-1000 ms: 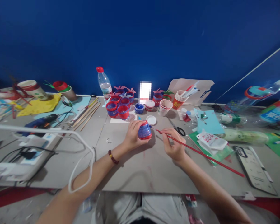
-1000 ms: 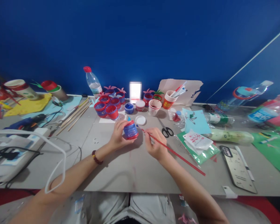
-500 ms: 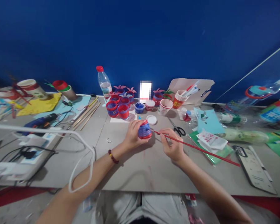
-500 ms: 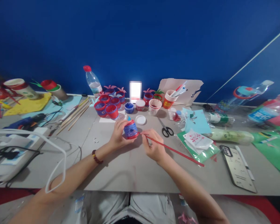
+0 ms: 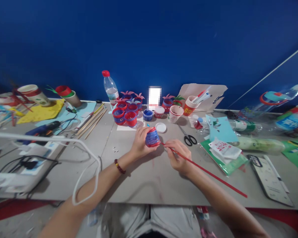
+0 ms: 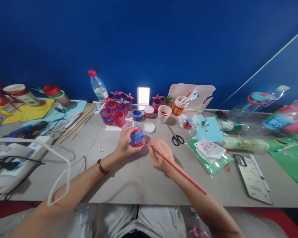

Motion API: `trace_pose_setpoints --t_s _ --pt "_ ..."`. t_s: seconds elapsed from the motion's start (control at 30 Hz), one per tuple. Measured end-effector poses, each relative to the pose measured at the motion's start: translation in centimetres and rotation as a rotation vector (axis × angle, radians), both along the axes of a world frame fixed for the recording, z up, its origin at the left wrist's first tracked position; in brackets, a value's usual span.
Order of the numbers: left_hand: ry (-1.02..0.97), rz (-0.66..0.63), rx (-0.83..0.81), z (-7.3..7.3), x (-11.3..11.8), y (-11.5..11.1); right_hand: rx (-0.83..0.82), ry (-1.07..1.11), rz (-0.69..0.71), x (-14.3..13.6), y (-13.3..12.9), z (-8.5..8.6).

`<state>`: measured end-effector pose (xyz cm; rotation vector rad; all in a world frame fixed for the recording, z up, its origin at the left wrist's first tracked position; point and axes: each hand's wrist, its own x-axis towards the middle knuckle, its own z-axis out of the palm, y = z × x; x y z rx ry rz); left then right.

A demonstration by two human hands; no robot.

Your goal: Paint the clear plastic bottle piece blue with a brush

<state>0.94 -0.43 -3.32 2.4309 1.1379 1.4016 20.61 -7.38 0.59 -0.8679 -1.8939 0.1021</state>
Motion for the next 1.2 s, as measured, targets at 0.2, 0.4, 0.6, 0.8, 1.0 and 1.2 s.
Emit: trace_pose_setpoints --t_s 0.2,0.4,0.6,0.8,1.0,1.2 --pt "0.021 -0.067 0.028 0.1 0.0 -0.1 -0.012 0.029 0.12 -0.9 -0.6 0.5" --pt "-0.02 -0.038 0.059 0.4 0.1 -0.2 0.007 0.032 -0.004 -0.8 -0.2 1.3" --pt "-0.076 -0.075 0.079 0.0 -0.2 0.1 0.02 0.029 -0.155 0.5 0.5 0.9" --pt "-0.078 -0.091 0.044 0.0 -0.2 0.2 0.031 -0.044 -0.211 1.3 1.2 0.2" --pt "-0.051 -0.094 0.037 0.1 -0.2 0.0 0.034 -0.054 -0.039 0.7 0.6 -0.1" --pt "0.018 -0.06 -0.044 0.2 -0.2 -0.1 0.047 -0.053 0.033 0.1 -0.2 0.0"
